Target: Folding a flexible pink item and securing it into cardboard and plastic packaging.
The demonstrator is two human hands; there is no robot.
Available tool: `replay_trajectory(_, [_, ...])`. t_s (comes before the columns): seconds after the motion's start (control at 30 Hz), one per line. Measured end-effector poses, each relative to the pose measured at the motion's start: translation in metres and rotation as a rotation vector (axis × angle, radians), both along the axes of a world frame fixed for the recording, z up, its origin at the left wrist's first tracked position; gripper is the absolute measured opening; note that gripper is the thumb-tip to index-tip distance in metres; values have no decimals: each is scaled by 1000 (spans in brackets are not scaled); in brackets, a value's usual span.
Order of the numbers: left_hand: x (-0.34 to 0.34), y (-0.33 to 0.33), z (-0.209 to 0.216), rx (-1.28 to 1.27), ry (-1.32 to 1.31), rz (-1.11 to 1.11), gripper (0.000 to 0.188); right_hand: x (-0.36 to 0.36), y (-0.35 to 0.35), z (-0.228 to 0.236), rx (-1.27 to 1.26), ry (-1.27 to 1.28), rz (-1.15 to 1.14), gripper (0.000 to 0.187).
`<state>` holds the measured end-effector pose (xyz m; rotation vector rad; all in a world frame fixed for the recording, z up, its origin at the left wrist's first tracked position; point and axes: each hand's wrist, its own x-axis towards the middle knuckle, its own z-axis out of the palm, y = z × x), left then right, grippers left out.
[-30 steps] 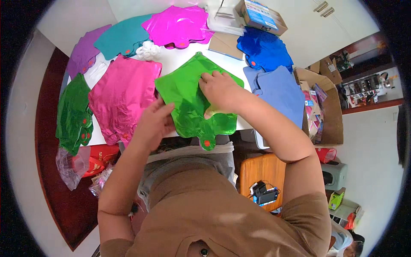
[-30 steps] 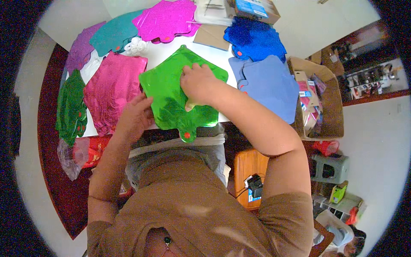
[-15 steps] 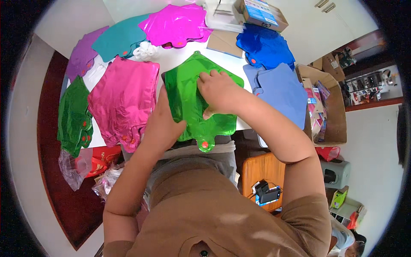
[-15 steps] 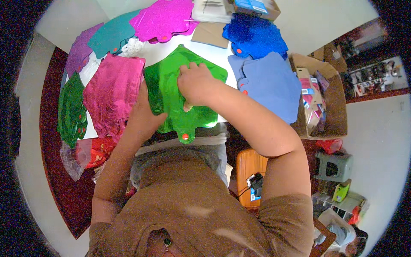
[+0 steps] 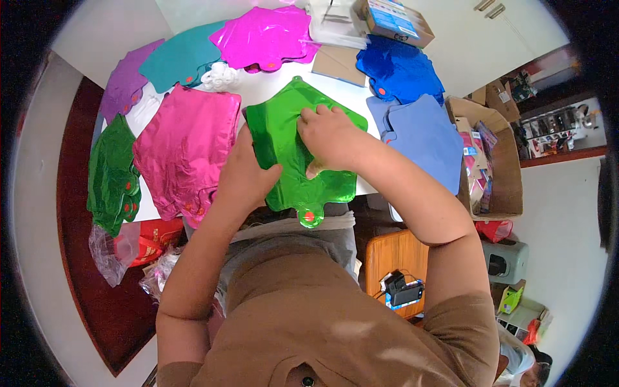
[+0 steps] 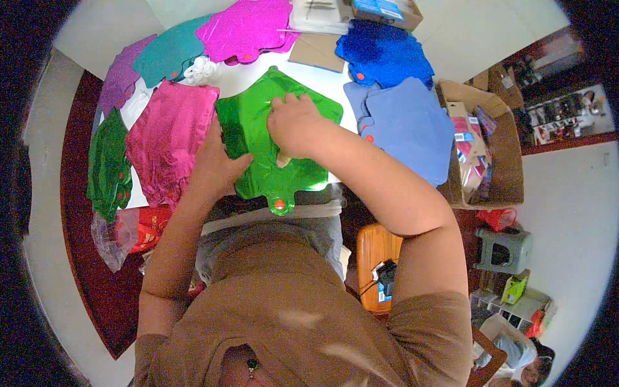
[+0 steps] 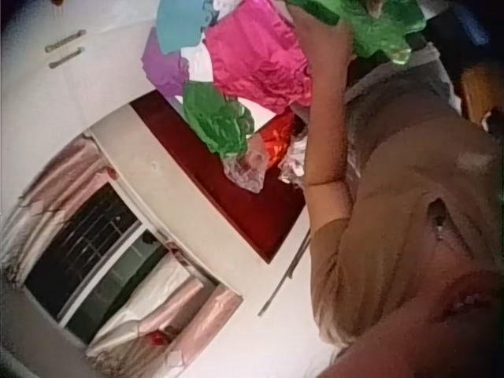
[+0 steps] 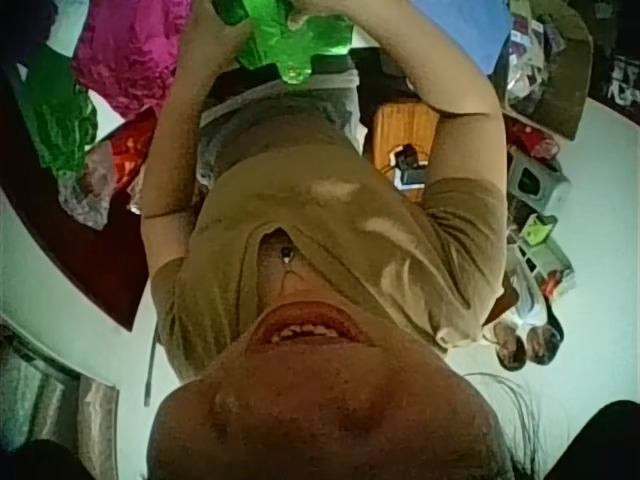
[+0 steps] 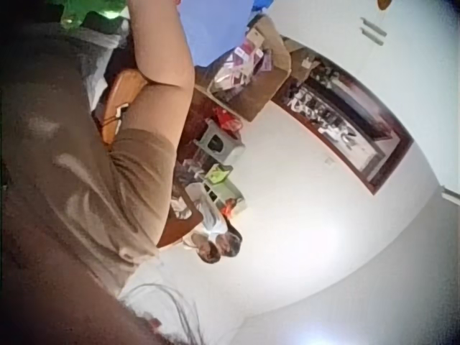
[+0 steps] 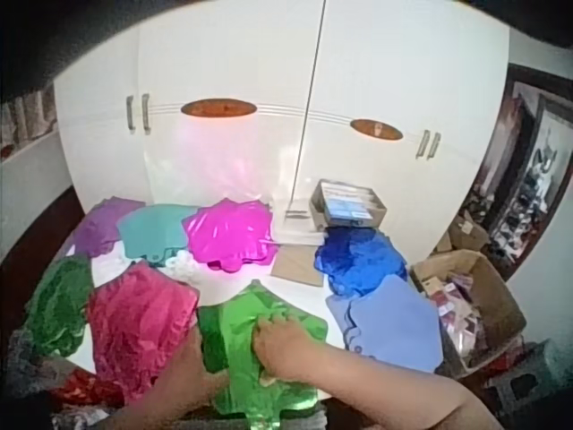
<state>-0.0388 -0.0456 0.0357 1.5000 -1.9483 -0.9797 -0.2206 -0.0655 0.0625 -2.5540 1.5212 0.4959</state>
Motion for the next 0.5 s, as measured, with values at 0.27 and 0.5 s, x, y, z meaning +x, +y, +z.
replay_trajectory(0.27, [0, -1, -20, -266, -118, -141, 87, 3, -1, 2, 32, 24, -12, 82])
replay_trajectory(0.5, [-5, -1, 5, -38, -6, -126, 77, 3, 0, 2, 26, 22, -12, 84])
